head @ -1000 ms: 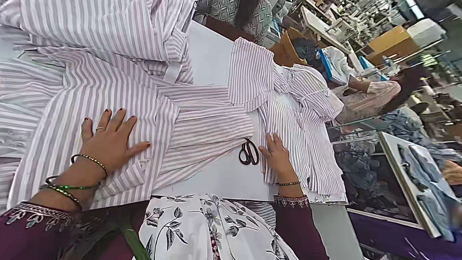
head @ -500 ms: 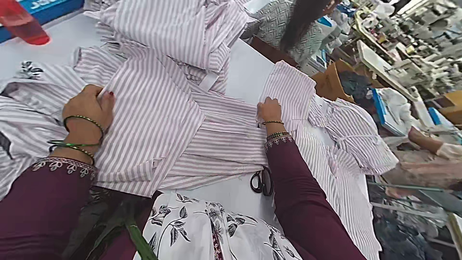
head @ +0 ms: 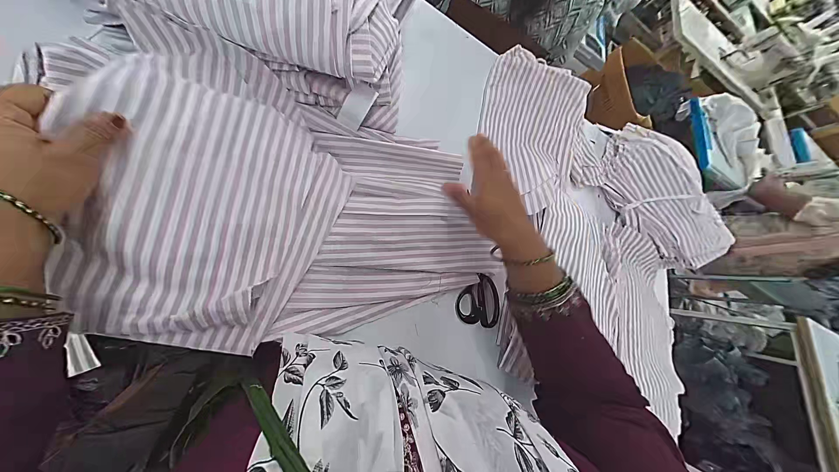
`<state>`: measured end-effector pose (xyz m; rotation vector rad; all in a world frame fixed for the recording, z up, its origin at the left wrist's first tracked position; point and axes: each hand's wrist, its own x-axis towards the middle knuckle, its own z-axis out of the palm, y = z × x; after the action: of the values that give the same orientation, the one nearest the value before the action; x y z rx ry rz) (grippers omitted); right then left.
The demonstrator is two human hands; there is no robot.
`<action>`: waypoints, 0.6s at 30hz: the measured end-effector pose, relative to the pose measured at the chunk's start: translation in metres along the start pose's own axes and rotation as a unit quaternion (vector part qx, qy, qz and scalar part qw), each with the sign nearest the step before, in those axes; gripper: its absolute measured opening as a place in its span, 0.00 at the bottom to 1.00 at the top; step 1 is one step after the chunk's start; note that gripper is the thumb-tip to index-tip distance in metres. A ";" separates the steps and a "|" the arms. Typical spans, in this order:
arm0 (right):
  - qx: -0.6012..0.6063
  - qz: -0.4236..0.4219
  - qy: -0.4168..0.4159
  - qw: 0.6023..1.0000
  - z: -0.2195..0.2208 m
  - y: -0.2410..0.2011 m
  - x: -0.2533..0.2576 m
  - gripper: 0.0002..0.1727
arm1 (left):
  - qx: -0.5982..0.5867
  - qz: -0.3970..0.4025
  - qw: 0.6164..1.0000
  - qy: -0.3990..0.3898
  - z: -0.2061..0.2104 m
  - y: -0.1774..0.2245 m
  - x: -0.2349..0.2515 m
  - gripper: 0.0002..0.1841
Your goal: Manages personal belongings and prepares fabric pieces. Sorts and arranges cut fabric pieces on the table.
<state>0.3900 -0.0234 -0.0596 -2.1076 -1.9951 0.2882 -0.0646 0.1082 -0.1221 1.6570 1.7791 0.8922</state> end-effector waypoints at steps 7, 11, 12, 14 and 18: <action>0.045 -0.136 -0.138 0.980 0.114 -0.071 -0.079 0.57 | 0.160 -0.048 0.983 -0.074 0.000 0.006 -0.003 0.27; 0.026 -0.125 -0.096 0.987 0.115 -0.056 -0.093 0.56 | 0.185 -0.049 0.981 -0.046 0.020 -0.023 -0.014 0.30; 0.022 -0.122 -0.093 0.988 0.115 -0.055 -0.095 0.56 | 0.176 -0.048 0.982 -0.043 0.019 -0.022 -0.016 0.29; 0.026 -0.115 -0.093 0.989 0.115 -0.056 -0.095 0.57 | 0.170 -0.043 0.984 -0.031 0.018 -0.019 -0.018 0.28; 0.069 -0.083 -0.132 0.985 0.105 -0.058 -0.097 0.55 | 0.169 -0.049 0.984 -0.036 0.019 0.015 -0.037 0.28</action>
<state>0.2988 -0.1144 -0.1436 -1.8864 -2.2085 0.6844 -0.0368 0.0738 -0.1242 1.7599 2.0277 0.4979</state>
